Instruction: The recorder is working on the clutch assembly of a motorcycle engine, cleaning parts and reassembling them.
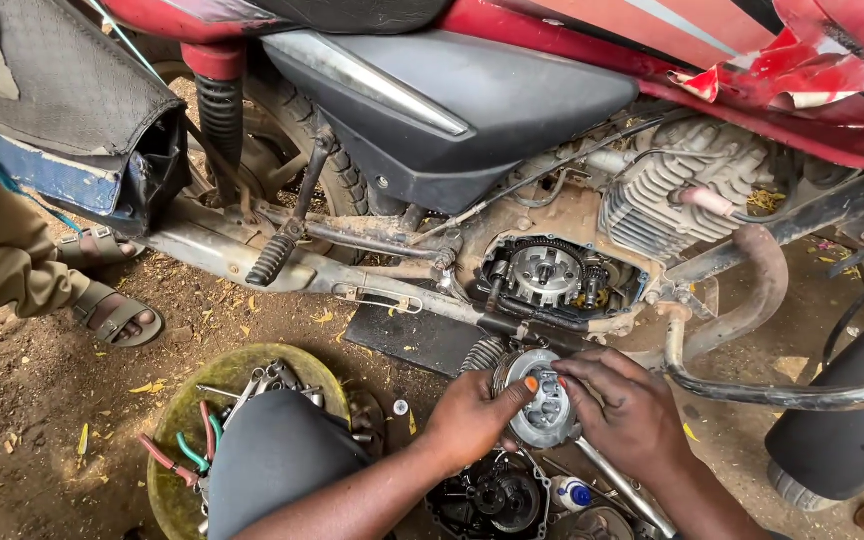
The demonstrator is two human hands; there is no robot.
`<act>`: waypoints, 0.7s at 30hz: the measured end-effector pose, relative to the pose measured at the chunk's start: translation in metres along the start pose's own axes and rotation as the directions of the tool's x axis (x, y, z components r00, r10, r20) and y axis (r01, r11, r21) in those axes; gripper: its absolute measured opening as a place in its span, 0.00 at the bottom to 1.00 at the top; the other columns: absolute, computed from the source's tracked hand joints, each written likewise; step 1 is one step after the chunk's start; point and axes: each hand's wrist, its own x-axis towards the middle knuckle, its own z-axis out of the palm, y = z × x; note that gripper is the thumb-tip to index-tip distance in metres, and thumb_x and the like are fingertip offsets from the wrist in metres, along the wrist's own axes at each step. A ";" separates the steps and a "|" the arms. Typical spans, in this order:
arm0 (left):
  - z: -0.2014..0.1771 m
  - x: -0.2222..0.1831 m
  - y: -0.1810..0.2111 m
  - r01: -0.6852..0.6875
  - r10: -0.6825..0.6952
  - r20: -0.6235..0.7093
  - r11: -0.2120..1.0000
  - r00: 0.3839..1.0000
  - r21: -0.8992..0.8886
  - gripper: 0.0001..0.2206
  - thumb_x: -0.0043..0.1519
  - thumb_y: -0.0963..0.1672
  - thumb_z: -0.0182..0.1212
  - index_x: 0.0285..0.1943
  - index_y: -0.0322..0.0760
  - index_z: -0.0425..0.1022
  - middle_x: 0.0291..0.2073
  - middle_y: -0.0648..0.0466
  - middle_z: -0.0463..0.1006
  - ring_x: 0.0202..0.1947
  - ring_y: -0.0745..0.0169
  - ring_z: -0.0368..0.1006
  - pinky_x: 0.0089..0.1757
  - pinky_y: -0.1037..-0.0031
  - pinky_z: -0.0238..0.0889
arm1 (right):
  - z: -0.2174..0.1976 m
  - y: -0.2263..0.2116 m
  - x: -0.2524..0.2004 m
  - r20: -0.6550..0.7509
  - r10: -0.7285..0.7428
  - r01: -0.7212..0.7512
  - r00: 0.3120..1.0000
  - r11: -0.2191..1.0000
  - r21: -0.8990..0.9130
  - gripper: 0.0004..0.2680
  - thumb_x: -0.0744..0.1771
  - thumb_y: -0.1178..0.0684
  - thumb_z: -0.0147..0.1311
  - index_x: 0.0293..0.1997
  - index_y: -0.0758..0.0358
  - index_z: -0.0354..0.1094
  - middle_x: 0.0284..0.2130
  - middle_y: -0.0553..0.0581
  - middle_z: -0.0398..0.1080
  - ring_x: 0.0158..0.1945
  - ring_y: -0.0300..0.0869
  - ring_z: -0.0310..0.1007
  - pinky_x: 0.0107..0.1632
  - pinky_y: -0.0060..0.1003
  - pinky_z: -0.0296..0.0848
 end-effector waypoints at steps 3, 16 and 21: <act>0.000 -0.002 0.002 0.005 -0.005 0.001 1.000 1.000 0.010 0.22 0.65 0.53 0.59 0.50 0.27 0.78 0.29 0.49 0.84 0.20 0.66 0.80 0.25 0.75 0.73 | 0.000 -0.001 -0.001 0.012 0.005 -0.005 1.000 1.000 0.019 0.09 0.62 0.55 0.63 0.45 0.54 0.79 0.41 0.52 0.79 0.42 0.42 0.83 0.44 0.36 0.80; -0.001 -0.001 -0.001 0.013 -0.013 -0.002 0.991 1.000 0.131 0.23 0.65 0.54 0.59 0.49 0.27 0.75 0.27 0.48 0.83 0.19 0.66 0.79 0.26 0.75 0.74 | 0.006 0.008 -0.004 0.073 0.025 -0.019 0.997 0.996 -0.083 0.09 0.62 0.49 0.64 0.43 0.54 0.79 0.39 0.51 0.80 0.37 0.41 0.83 0.37 0.37 0.82; 0.001 -0.004 0.000 -0.007 0.008 -0.008 0.992 1.000 0.123 0.23 0.64 0.54 0.60 0.48 0.26 0.77 0.28 0.49 0.83 0.19 0.66 0.78 0.26 0.74 0.73 | 0.005 0.000 -0.001 0.069 0.071 -0.050 0.995 0.965 -0.259 0.09 0.63 0.44 0.64 0.36 0.57 0.77 0.30 0.51 0.78 0.28 0.42 0.80 0.28 0.40 0.78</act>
